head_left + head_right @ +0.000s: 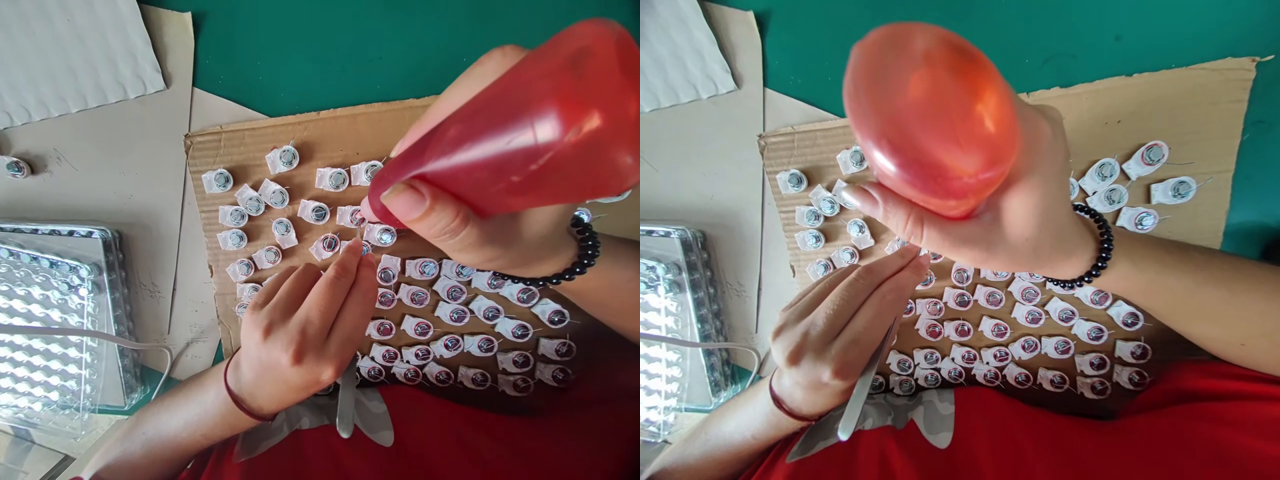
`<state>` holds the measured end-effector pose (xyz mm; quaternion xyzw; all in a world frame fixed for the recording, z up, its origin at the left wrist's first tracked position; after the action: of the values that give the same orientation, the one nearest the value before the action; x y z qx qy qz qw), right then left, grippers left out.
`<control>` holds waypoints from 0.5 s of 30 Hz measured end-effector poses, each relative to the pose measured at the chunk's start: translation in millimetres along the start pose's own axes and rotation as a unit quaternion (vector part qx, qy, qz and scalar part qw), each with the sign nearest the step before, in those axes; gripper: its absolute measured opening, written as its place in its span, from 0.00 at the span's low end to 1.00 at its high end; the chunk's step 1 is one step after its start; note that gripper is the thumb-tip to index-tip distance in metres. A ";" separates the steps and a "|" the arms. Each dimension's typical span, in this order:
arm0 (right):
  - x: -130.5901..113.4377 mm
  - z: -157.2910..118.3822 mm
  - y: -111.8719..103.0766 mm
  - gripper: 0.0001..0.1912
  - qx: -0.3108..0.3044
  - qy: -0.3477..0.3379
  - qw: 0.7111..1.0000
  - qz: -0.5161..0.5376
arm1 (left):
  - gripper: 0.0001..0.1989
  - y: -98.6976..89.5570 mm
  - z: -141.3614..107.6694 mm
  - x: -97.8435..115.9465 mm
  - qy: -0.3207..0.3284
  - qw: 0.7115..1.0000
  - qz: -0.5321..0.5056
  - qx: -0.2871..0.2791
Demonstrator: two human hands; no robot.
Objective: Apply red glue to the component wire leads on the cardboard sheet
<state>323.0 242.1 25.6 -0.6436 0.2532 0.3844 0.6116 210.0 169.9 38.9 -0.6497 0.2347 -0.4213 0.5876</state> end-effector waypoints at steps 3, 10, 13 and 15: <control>-0.3 -0.8 -1.0 0.20 0.007 -0.003 1.000 0.000 | 0.13 -0.2 -0.9 -0.8 -0.003 1.000 -0.007 -0.005; -0.7 -1.6 -2.1 0.20 0.004 -0.004 1.000 -0.012 | 0.15 -1.2 -2.3 -3.0 -0.011 1.000 -0.025 -0.003; 0.3 -0.8 -1.8 0.20 0.003 0.011 1.000 -0.013 | 0.15 -0.1 -2.3 -1.9 -0.007 1.000 -0.027 -0.006; 0.4 0.1 -1.2 0.20 -0.001 0.018 1.000 -0.014 | 0.16 1.1 -2.3 -2.3 -0.010 1.000 -0.025 -0.009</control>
<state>324.1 242.4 26.1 -0.6546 0.2543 0.3641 0.6117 207.0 170.3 37.1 -0.6647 0.2169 -0.4271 0.5733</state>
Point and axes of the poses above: each hand's wrist, its own z-axis towards the middle knuckle, its own y-axis out of the palm, x = y × z, the point moved 9 cm from there along z, towards the middle knuckle, and after that the axes turned 12 degrees about -x, right-handed, at the moved point
